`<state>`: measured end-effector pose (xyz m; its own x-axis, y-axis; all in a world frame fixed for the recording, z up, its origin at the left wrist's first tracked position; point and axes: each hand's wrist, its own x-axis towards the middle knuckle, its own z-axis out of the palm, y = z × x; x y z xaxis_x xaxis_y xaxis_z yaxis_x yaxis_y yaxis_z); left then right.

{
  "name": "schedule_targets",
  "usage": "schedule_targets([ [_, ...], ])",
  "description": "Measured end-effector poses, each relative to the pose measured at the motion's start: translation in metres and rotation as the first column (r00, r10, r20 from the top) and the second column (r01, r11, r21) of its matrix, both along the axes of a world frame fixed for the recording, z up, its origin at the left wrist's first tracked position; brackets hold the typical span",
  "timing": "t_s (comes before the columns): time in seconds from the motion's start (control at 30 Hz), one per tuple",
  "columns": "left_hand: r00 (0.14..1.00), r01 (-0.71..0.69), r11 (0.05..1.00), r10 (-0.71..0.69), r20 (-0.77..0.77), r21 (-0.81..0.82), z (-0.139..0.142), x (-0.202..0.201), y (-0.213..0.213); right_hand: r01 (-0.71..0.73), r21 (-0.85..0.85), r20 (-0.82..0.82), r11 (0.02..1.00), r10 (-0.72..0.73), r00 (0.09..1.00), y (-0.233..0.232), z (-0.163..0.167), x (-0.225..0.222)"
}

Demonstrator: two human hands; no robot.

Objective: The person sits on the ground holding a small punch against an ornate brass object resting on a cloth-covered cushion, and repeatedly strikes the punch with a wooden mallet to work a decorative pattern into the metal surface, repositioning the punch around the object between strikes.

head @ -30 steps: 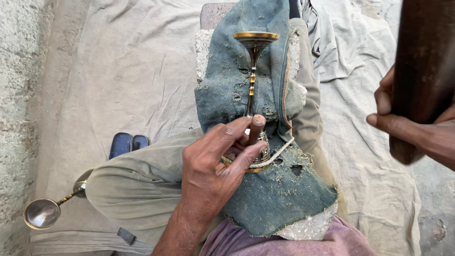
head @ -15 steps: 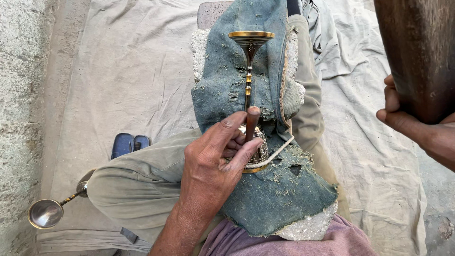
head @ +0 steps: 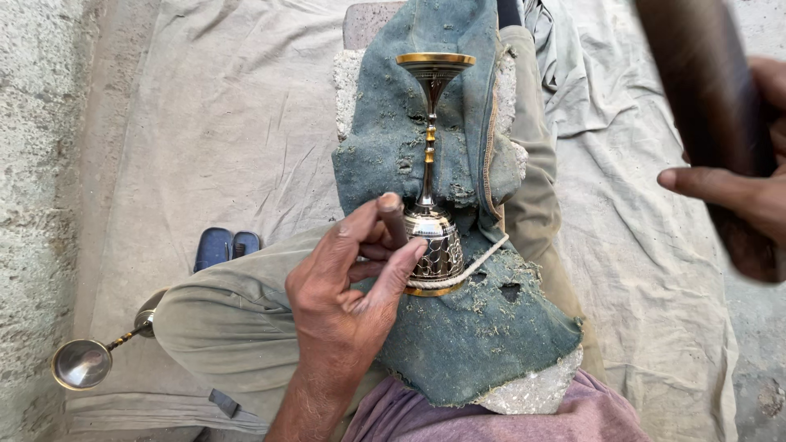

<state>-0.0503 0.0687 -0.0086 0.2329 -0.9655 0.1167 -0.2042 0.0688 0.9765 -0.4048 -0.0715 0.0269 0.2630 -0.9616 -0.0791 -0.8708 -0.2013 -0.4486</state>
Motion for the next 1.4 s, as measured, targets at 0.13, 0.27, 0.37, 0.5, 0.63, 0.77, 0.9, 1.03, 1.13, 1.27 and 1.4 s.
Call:
schedule_targets([
  [0.13, 0.978, -0.045, 0.999, 0.046, -0.205, 0.012, -0.011, -0.004, 0.005, 0.143, 0.276, 0.509, 0.950, -0.271, 0.817, -0.021, 0.005, -0.022],
  [0.27, 1.000, -0.004, 1.000, 0.004, -0.028, 0.006, -0.012, -0.006, 0.002, -0.052, 0.336, 0.413, 0.940, -0.097, 0.906, -0.017, 0.020, -0.012],
  [0.37, 0.988, 0.137, 0.989, -0.133, 0.075, -0.052, -0.007, -0.002, -0.006, -0.083, 0.152, 0.208, 0.985, 0.050, 0.977, 0.005, 0.028, 0.024],
  [0.5, 0.978, 0.171, 0.980, -0.181, 0.101, 0.105, -0.001, 0.002, -0.016, -0.122, 0.047, 0.035, 0.991, 0.121, 0.992, 0.030, 0.040, 0.062],
  [0.63, 0.980, 0.170, 0.978, -0.180, 0.081, 0.117, 0.003, 0.001, -0.019, -0.147, -0.058, -0.011, 0.987, 0.146, 0.989, 0.034, 0.041, 0.059],
  [0.77, 0.966, 0.212, 0.977, -0.211, 0.152, 0.007, 0.008, -0.002, -0.016, -0.096, -0.046, -0.078, 0.994, 0.093, 0.993, 0.027, 0.028, 0.035],
  [0.9, 0.959, 0.201, 0.977, -0.212, 0.187, 0.074, 0.011, -0.005, -0.019, 0.151, 0.249, -0.198, 0.957, -0.103, 0.975, 0.019, 0.005, 0.016],
  [1.03, 0.967, 0.181, 0.984, -0.178, 0.185, -0.001, 0.011, -0.004, -0.017, -0.195, 0.012, -0.198, 0.981, 0.193, 0.961, 0.032, 0.004, -0.008],
  [1.13, 0.997, 0.058, 0.996, -0.055, 0.051, -0.061, 0.009, 0.001, -0.006, -0.019, 0.098, -0.086, 0.995, 0.027, 0.996, 0.025, -0.001, -0.010],
  [1.27, 0.986, -0.048, 0.998, 0.041, -0.164, -0.043, -0.003, 0.001, 0.007, 0.011, 0.142, 0.020, 0.990, -0.014, 1.000, 0.008, 0.002, 0.014],
  [1.4, 0.973, -0.087, 0.996, 0.092, -0.214, 0.032, -0.021, -0.010, 0.012, -0.180, -0.120, 0.116, 0.976, 0.194, 0.974, 0.024, 0.041, 0.058],
])
